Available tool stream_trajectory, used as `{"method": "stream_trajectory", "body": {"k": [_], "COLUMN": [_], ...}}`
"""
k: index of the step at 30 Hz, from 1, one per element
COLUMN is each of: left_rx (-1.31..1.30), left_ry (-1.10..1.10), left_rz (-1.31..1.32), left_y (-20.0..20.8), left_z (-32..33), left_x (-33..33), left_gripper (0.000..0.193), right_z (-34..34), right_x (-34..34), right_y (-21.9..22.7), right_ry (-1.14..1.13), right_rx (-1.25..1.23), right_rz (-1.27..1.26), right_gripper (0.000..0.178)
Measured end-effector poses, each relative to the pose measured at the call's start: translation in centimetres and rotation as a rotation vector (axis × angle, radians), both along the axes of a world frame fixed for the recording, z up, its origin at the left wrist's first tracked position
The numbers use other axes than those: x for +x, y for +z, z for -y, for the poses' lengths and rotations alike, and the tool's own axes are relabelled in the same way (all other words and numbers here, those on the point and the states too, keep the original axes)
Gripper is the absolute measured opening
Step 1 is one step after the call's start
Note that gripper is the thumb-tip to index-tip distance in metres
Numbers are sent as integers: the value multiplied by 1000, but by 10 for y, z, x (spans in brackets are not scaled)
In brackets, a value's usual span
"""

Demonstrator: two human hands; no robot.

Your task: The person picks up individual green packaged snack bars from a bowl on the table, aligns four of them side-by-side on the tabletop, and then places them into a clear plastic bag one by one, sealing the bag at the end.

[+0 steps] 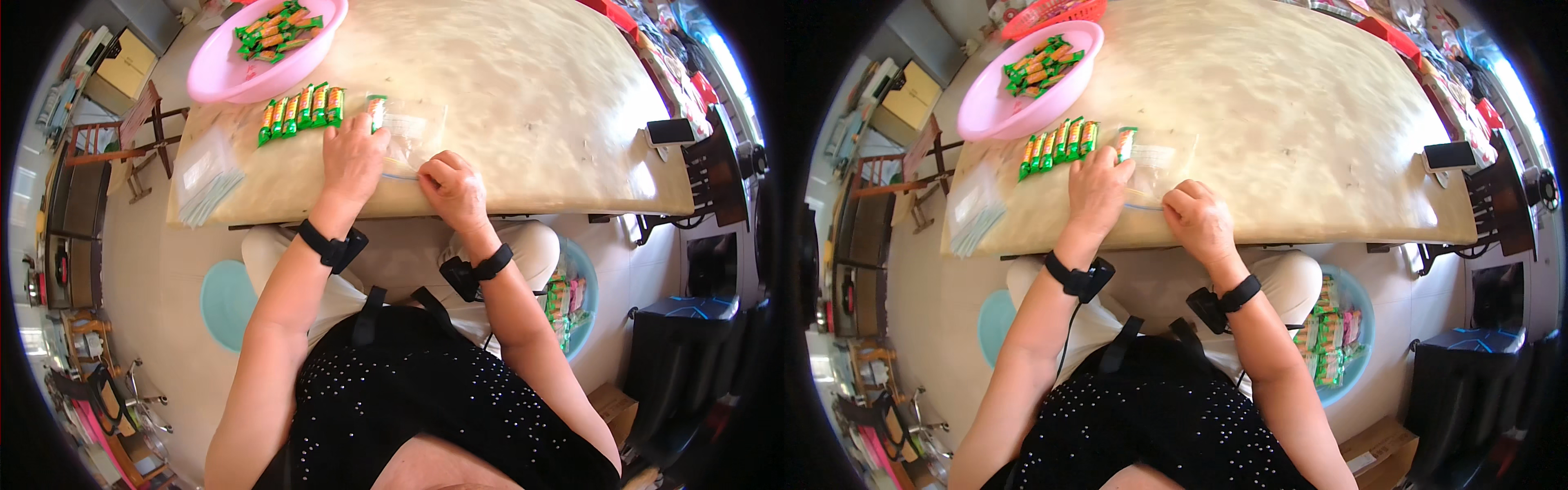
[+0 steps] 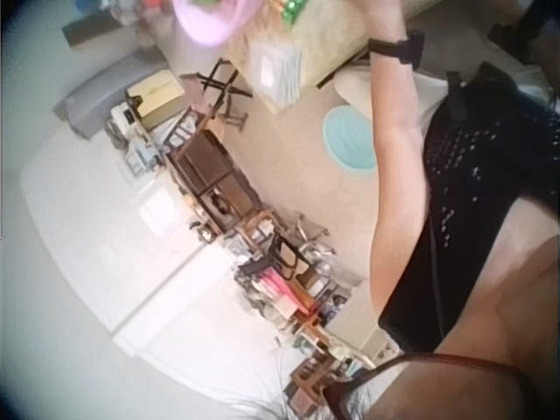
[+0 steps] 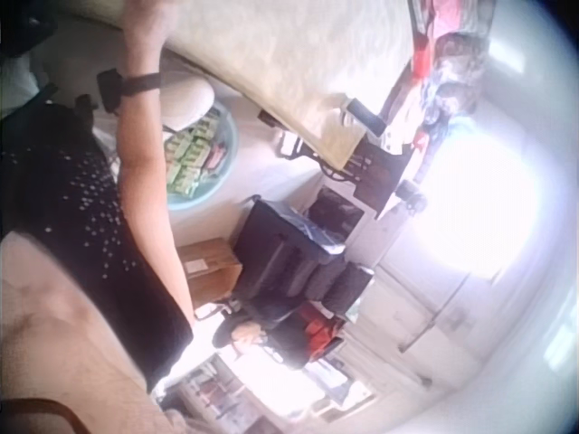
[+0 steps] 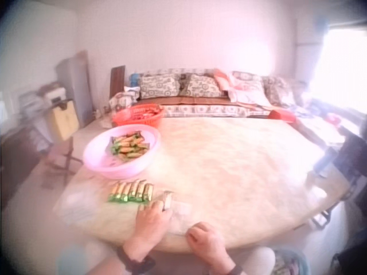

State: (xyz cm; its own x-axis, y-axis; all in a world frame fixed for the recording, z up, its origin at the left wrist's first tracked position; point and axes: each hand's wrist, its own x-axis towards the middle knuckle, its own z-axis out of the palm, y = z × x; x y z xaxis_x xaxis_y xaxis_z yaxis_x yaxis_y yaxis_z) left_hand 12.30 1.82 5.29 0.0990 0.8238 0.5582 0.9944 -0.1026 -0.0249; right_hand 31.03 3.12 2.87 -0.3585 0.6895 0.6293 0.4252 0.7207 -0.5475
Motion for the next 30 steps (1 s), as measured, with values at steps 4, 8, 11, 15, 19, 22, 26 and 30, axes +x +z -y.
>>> {"method": "stream_trajectory", "body": {"k": [4,8,11,15,19,22,26,30], "left_rx": [-98,-205,-70,22,-205,-280,-257,-88], "left_ry": [35,-80,-109,96,257,254,236,211], "left_rz": [-42,203,289,181,174,174,169,196], "left_y": [-1,16,19,-8,-18,-12,-8,7], "left_z": [1,16,22,16,22,33,41,68], "left_x": [-4,-17,-63,-149,-182,-186,-180,-162], "left_gripper": [18,23,29,37,39,39,27,16], "right_z": [2,3,4,5,1,2,1,1], "right_x": [0,2,0,-1,3,1,3,1], "right_y": [3,3,2,4,1,1,0,-4], "right_ry": [-20,-53,-63,-64,-69,-84,-88,-89], "right_rx": [-29,-38,-39,-61,-20,-52,-48,-33], "right_rz": [34,37,35,39,62,51,39,4], "right_gripper": [7,8,8,7,6,6,6,7]}}
